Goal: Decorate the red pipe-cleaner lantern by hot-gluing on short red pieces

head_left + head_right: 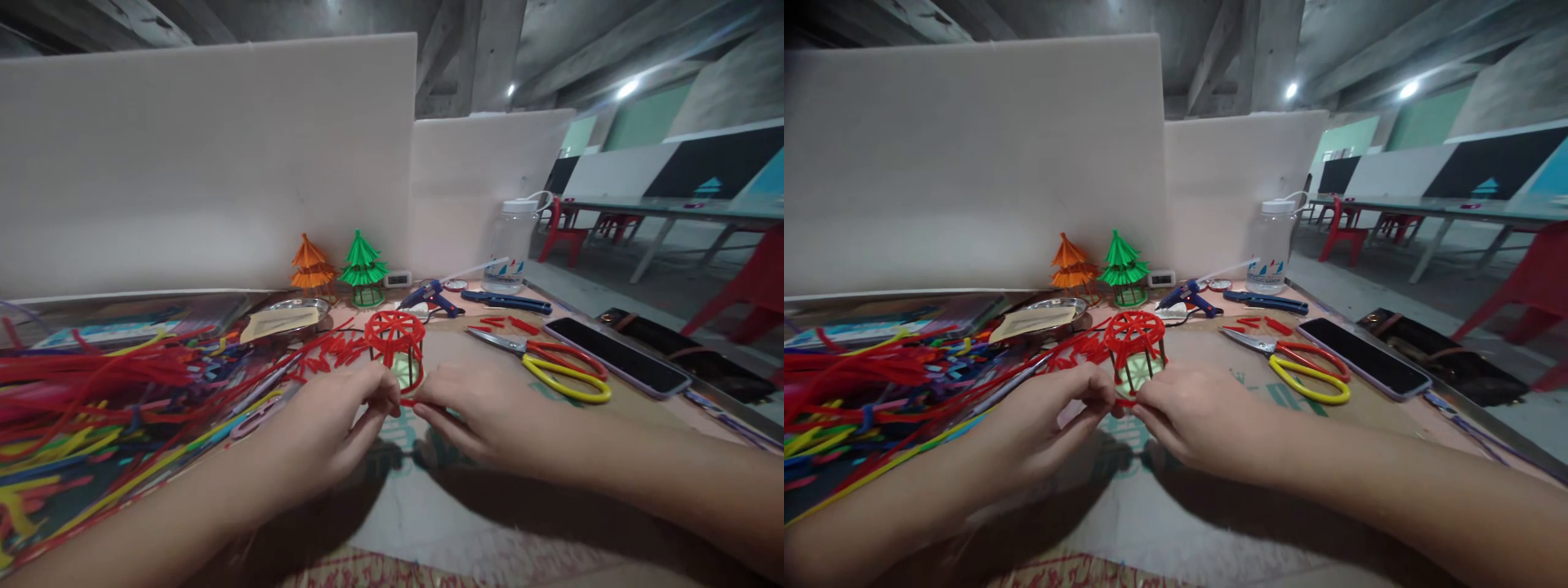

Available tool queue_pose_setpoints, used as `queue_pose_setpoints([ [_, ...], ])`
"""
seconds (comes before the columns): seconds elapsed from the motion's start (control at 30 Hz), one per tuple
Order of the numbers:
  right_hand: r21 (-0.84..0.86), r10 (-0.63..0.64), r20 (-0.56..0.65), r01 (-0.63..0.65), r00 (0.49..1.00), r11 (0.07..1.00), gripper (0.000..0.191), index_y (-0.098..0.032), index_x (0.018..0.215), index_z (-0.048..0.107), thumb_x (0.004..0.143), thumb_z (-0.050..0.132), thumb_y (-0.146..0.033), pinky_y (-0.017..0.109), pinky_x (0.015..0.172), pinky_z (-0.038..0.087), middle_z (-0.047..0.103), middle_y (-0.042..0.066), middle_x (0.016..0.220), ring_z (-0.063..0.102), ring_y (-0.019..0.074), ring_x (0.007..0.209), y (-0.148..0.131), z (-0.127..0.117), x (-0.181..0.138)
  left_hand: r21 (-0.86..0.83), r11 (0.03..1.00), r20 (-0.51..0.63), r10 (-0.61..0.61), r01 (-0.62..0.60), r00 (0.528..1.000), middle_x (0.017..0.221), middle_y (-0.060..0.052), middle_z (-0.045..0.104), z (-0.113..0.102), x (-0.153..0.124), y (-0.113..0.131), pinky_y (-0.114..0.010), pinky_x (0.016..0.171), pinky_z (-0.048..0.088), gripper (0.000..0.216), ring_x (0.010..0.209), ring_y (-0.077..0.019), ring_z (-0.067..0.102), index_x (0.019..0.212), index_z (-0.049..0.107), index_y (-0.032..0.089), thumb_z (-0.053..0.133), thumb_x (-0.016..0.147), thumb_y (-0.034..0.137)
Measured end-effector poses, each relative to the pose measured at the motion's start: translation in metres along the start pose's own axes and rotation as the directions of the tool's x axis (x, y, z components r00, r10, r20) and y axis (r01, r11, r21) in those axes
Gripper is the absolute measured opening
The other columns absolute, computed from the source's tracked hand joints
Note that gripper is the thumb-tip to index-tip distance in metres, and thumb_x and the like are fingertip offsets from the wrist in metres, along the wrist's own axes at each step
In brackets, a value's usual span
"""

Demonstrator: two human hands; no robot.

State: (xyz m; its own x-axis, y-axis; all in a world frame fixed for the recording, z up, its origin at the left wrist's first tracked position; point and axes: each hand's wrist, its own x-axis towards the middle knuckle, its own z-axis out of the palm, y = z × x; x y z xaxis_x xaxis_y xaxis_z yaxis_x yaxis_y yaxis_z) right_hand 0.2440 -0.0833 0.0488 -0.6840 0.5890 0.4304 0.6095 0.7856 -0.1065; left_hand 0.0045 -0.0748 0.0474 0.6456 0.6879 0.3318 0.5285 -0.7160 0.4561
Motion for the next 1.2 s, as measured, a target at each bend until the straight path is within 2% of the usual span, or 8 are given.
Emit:
queue_pose_setpoints([
  [0.13,0.049,0.05,0.139,-0.057,0.989,0.997,0.025,-0.017,0.09,0.071,0.1,0.05,-0.024,0.03,0.068,0.044,0.074,0.008,0.086,0.064,0.0184,0.076,-0.005,0.003,0.0,0.03,0.999,-0.007,-0.012,0.012,1.0,0.093,0.0,0.071,0.0,0.002,0.0,-0.027,0.072,0.047,0.017,0.084,-0.0167,0.064,0.097,0.063,0.024,0.05,0.091,0.014],
  [0.23,0.081,0.035,0.174,-0.05,0.984,0.995,0.02,-0.016,0.084,0.07,0.095,0.053,-0.018,0.028,0.064,0.041,0.073,0.006,0.081,0.062,0.0161,0.071,-0.006,0.006,0.001,0.045,0.998,-0.074,-0.048,0.051,0.996,0.091,-0.001,0.071,-0.005,0.007,-0.002,-0.029,0.071,0.048,0.016,0.081,-0.0178,0.065,0.099,0.062,0.023,0.049,0.091,0.018],
  [0.33,0.039,0.045,0.08,-0.049,0.996,0.998,0.019,-0.016,0.085,0.07,0.096,0.055,-0.022,0.029,0.062,0.038,0.072,0.006,0.079,0.061,0.0168,0.069,-0.003,0.008,0.0,-0.019,0.997,-0.103,-0.072,0.071,0.992,0.087,-0.001,0.071,-0.009,0.012,-0.003,-0.028,0.069,0.048,0.014,0.078,-0.0168,0.066,0.096,0.06,0.022,0.048,0.091,0.02],
  [0.43,-0.076,0.065,-0.051,-0.069,0.997,0.995,0.025,-0.017,0.089,0.069,0.1,0.055,-0.036,0.031,0.062,0.035,0.072,0.008,0.08,0.061,0.0203,0.072,0.003,0.008,-0.002,-0.079,0.994,-0.056,-0.08,0.075,0.995,0.091,-0.001,0.072,-0.007,0.01,-0.003,-0.027,0.071,0.05,0.012,0.081,-0.0168,0.067,0.096,0.061,0.022,0.05,0.092,0.022],
  [0.53,-0.132,0.017,-0.112,-0.032,0.994,0.991,0.024,-0.018,0.088,0.068,0.1,0.055,-0.033,0.031,0.06,0.034,0.071,0.007,0.077,0.06,0.0198,0.07,0.008,0.012,-0.003,-0.096,0.993,-0.013,-0.063,0.061,0.998,0.092,-0.001,0.072,0.0,0.006,0.0,-0.028,0.072,0.05,0.011,0.082,-0.0169,0.067,0.096,0.063,0.023,0.052,0.093,0.022],
  [0.77,-0.121,-0.108,-0.157,0.09,0.982,0.989,0.031,-0.018,0.085,0.069,0.104,0.047,-0.03,0.033,0.06,0.036,0.072,0.006,0.075,0.06,0.0189,0.066,0.008,0.02,-0.003,-0.106,0.993,-0.009,-0.042,0.041,0.999,0.091,0.0,0.071,0.002,0.005,0.005,-0.028,0.074,0.048,0.012,0.083,-0.0167,0.065,0.093,0.062,0.023,0.052,0.091,0.016],
  [1.07,-0.175,-0.168,-0.165,0.138,0.972,0.975,0.032,-0.017,0.08,0.066,0.103,0.047,-0.026,0.032,0.058,0.033,0.067,0.006,0.071,0.054,0.017,0.062,0.003,0.015,-0.005,0.091,0.995,0.028,0.032,-0.035,0.999,0.089,0.002,0.07,0.005,0.003,0.0,-0.028,0.07,0.042,0.017,0.083,-0.0178,0.062,0.092,0.06,0.023,0.055,0.085,0.009],
  [1.2,-0.183,-0.152,-0.107,0.131,0.983,0.974,0.024,-0.017,0.078,0.065,0.097,0.05,-0.018,0.032,0.058,0.033,0.066,0.005,0.07,0.053,0.0166,0.061,0.002,0.018,-0.007,0.114,0.993,0.032,0.032,-0.035,0.999,0.087,0.002,0.069,0.006,0.002,0.001,-0.028,0.067,0.043,0.015,0.08,-0.0177,0.062,0.092,0.061,0.024,0.054,0.086,0.012],
])
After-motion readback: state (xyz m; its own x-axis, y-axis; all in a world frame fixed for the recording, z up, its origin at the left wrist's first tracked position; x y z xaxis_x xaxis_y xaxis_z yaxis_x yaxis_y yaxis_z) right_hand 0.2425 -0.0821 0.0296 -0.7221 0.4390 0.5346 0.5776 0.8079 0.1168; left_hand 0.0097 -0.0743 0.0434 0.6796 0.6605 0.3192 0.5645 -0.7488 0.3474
